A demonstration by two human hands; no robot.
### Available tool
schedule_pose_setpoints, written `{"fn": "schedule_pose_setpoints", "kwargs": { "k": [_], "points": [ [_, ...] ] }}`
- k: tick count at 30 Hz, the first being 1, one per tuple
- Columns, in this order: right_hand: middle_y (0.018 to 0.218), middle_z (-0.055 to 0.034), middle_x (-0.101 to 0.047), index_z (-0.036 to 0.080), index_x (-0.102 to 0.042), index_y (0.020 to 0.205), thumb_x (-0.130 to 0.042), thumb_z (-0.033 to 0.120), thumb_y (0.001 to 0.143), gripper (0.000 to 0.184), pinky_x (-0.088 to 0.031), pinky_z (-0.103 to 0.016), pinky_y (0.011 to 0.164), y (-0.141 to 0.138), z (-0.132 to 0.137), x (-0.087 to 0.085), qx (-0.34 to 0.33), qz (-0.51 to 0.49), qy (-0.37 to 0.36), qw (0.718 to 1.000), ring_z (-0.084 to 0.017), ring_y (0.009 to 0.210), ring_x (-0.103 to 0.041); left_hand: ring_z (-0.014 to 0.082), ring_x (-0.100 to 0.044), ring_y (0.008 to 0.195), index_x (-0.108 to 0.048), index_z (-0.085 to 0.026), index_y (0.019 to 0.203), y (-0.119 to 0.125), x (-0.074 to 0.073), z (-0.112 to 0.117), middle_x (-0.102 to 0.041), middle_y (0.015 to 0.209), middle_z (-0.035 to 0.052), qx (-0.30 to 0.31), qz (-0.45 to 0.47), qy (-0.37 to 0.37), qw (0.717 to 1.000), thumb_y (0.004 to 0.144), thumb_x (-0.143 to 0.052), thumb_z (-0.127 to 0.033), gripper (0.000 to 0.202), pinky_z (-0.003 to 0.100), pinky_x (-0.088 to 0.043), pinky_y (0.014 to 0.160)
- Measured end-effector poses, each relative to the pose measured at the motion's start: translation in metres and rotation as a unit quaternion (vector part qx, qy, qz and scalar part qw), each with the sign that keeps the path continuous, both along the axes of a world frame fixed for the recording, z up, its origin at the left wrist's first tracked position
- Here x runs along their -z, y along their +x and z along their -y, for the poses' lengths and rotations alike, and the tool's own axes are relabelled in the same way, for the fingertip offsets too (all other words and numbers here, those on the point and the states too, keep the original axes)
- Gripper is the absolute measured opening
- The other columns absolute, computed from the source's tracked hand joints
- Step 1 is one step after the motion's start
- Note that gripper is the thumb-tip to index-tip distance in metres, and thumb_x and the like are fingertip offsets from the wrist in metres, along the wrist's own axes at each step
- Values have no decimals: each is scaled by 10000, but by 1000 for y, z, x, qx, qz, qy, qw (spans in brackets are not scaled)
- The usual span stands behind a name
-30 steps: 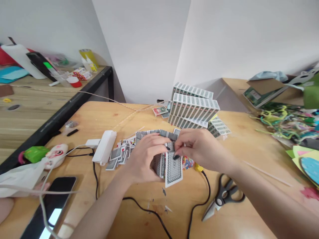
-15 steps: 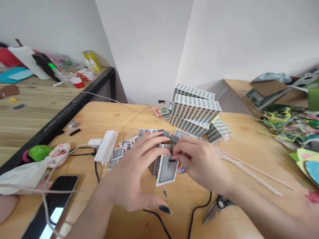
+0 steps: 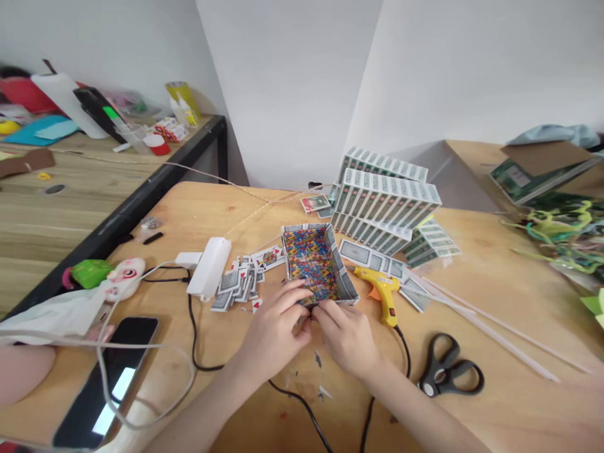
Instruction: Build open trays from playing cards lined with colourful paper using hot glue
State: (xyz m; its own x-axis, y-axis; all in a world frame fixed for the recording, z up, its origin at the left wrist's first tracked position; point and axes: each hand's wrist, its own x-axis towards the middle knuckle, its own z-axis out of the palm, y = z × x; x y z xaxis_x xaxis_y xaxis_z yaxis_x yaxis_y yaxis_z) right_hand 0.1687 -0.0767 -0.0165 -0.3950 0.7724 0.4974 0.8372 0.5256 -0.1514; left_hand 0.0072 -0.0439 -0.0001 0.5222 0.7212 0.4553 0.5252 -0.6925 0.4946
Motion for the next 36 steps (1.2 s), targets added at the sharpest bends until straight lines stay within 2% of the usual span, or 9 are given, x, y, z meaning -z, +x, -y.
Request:
{"fn": "schedule_pose_setpoints", "kwargs": {
  "k": [5,13,18,21,24,29,32,36],
  "points": [
    [705,-38,-588,173,-583,727,-320,51,870,323,-332,-278,525,2,2,7,-17,6,-3,1000,-140,555,-471,258,-564,1156,-583,-170,712,-2,8,3,-668,1024,78,-5,13,34,999,699,-559,-12,160,422,-545,925],
    [703,-30,-572,168,-593,762,-341,22,833,300,-330,-277,521,1,1,8,-20,2,-6,1000,-139,565,-479,246,-574,1145,-597,-174,757,-17,7,3,-674,970,64,-9,-22,68,997,736,-518,-15,178,432,-505,979],
    [727,-31,-579,171,-607,788,-371,38,832,275,-344,-271,537,2,-1,5,0,12,-34,999,-135,569,-486,266,-553,1164,-626,-176,840,-19,6,4,-674,1061,72,-22,-35,63,997,759,-558,-72,148,482,-478,996],
    [738,-31,-581,170,-617,805,-383,52,838,265,-358,-266,545,1,1,1,12,12,-68,998,-135,574,-494,258,-545,1172,-626,-175,860,-18,8,5,-668,1088,73,-22,-42,68,997,796,-562,-94,122,474,-478,995],
    [750,-30,-580,176,-630,826,-384,54,842,276,-353,-259,530,-2,4,-5,28,18,-86,996,-130,569,-500,238,-541,1171,-614,-165,846,-17,11,4,-671,1065,67,-17,-48,99,994,821,-540,-72,121,453,-472,1001],
    [737,-15,-574,196,-640,790,-430,181,909,242,-306,-249,475,-3,6,-13,72,37,-102,992,-107,550,-513,223,-558,1142,-611,-163,866,-16,14,2,-676,1009,55,-10,-75,179,981,832,-522,-57,143,435,-467,999],
    [703,0,-601,188,-649,829,-438,187,918,229,-301,-265,483,2,5,-13,46,46,-103,993,-103,520,-522,222,-571,1120,-612,-168,874,-16,16,1,-678,958,48,-9,-83,204,976,827,-531,-55,147,433,-468,990],
    [732,-4,-643,174,-647,852,-454,166,907,201,-333,-265,520,12,1,-12,6,39,-122,992,-114,592,-581,223,-578,1099,-601,-154,892,-16,18,-1,-677,903,41,4,-76,225,971,801,-568,-41,149,429,-475,973]
  ]
}}
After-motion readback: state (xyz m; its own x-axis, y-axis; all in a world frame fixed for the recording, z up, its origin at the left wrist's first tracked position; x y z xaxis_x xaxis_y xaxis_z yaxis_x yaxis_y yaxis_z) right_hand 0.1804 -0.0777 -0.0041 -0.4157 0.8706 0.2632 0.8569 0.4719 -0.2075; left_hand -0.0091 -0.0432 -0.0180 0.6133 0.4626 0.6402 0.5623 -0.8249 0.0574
